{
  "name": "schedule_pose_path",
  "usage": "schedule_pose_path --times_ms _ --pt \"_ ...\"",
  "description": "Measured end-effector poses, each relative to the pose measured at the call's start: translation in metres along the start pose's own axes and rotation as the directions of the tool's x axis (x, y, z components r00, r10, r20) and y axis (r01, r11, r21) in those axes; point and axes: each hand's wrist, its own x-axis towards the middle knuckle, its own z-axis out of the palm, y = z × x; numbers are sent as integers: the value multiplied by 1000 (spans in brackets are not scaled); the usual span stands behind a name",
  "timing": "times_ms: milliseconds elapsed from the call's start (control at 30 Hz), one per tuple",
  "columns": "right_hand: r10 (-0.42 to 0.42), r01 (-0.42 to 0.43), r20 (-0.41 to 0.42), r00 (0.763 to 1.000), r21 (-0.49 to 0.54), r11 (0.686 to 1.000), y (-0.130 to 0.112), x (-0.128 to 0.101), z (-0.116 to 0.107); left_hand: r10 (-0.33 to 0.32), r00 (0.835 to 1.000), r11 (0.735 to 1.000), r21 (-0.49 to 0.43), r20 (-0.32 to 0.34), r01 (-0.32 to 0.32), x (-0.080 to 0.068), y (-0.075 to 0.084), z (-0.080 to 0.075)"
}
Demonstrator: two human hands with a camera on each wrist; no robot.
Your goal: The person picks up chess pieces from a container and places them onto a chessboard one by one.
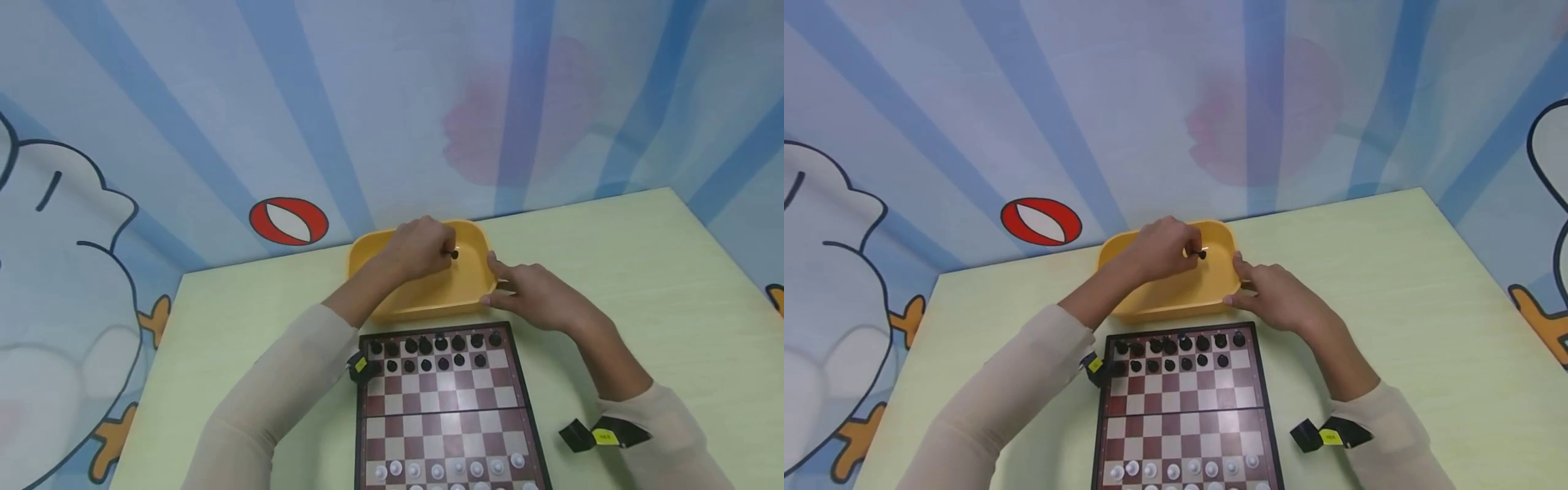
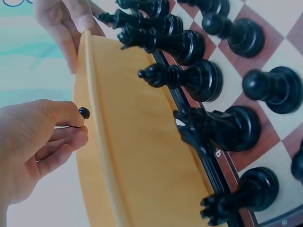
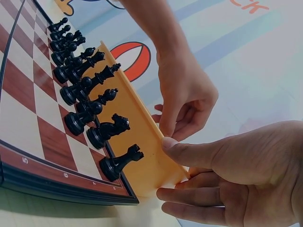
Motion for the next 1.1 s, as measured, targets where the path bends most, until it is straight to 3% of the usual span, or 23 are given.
schedule_pose_path --times_ms 333,767,1100 --pt "-12 12 -14 1000 -3 1000 5 1 -1 97 994 995 2 -49 -97 -11 15 -13" --pt "-18 17 -18 1000 -6 1000 6 3 -2 186 981 981 59 -53 -183 -28 40 -27" --pt "-27 27 -11 1000 -12 1000 3 3 -4 212 977 973 96 -26 -208 -40 59 -29"
